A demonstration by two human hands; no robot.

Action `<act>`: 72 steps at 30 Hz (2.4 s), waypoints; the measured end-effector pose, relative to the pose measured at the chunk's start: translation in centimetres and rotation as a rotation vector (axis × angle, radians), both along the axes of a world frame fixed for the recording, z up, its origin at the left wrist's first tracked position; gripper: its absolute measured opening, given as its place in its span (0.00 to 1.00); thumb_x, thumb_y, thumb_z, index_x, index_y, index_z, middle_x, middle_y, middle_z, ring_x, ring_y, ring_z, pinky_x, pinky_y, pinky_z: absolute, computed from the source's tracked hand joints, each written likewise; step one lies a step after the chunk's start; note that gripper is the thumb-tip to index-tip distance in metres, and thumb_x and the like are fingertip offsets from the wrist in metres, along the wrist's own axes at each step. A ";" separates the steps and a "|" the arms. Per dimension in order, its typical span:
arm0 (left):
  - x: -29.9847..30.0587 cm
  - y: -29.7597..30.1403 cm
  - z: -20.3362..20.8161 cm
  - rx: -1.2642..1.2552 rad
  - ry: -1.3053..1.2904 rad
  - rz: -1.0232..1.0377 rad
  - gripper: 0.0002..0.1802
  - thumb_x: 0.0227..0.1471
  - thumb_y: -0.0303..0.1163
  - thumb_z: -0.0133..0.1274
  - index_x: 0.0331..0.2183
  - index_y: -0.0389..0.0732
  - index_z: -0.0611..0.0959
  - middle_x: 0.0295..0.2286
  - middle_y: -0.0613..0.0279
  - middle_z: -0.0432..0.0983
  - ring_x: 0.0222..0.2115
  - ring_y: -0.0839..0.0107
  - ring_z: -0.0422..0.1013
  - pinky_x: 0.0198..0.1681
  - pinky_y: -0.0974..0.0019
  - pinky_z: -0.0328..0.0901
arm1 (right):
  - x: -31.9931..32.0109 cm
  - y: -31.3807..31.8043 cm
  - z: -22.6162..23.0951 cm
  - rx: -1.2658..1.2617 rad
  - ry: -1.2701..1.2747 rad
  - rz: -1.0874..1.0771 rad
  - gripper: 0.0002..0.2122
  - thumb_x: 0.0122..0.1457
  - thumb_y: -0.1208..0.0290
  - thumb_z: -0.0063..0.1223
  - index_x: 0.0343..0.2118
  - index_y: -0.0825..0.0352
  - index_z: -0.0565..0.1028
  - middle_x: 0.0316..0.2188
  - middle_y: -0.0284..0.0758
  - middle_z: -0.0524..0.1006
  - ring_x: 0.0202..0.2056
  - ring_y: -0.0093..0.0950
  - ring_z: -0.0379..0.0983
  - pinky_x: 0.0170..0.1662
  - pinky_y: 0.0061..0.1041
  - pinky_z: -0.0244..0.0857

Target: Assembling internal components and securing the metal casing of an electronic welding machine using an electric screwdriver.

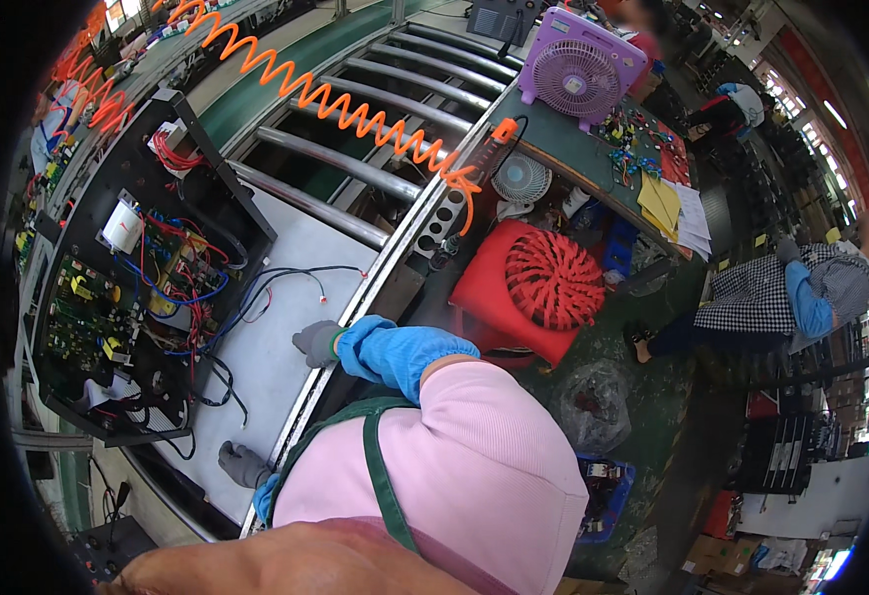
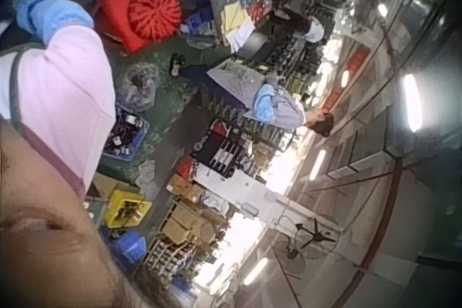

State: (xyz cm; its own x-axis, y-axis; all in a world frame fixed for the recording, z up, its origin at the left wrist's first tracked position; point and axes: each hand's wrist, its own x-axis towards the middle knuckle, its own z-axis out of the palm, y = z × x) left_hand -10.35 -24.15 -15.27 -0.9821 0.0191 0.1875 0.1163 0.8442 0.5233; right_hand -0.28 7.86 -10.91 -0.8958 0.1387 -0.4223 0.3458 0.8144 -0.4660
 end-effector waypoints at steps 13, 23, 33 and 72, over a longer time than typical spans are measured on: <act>0.1 0.0 0.1 -0.019 0.019 -0.008 0.14 0.47 0.28 0.47 0.38 0.37 0.76 0.37 0.53 0.71 0.38 0.58 0.69 0.44 0.62 0.63 | 0.0 0.0 0.1 -0.020 -0.003 0.001 0.15 0.45 0.64 0.50 0.37 0.63 0.69 0.35 0.41 0.73 0.39 0.41 0.71 0.40 0.40 0.63; 0.1 -0.1 0.1 -0.012 0.006 -0.007 0.14 0.45 0.27 0.48 0.38 0.37 0.76 0.36 0.54 0.70 0.39 0.59 0.68 0.44 0.63 0.63 | -0.1 0.1 -0.1 -0.008 -0.009 0.016 0.15 0.45 0.64 0.50 0.37 0.63 0.69 0.35 0.41 0.74 0.39 0.40 0.71 0.40 0.39 0.63; 0.2 0.1 0.4 -0.026 0.014 -0.012 0.14 0.45 0.27 0.48 0.38 0.37 0.76 0.36 0.54 0.71 0.38 0.59 0.68 0.44 0.63 0.63 | 0.0 0.1 0.3 -0.010 -0.028 0.010 0.15 0.45 0.64 0.49 0.38 0.63 0.69 0.35 0.41 0.74 0.40 0.40 0.70 0.41 0.39 0.63; 0.4 0.3 0.5 0.056 0.109 0.064 0.07 0.45 0.30 0.50 0.30 0.42 0.78 0.32 0.55 0.72 0.34 0.56 0.69 0.39 0.59 0.65 | 0.0 0.3 0.5 0.015 0.018 0.064 0.17 0.48 0.59 0.54 0.37 0.65 0.69 0.34 0.42 0.75 0.38 0.39 0.71 0.41 0.33 0.64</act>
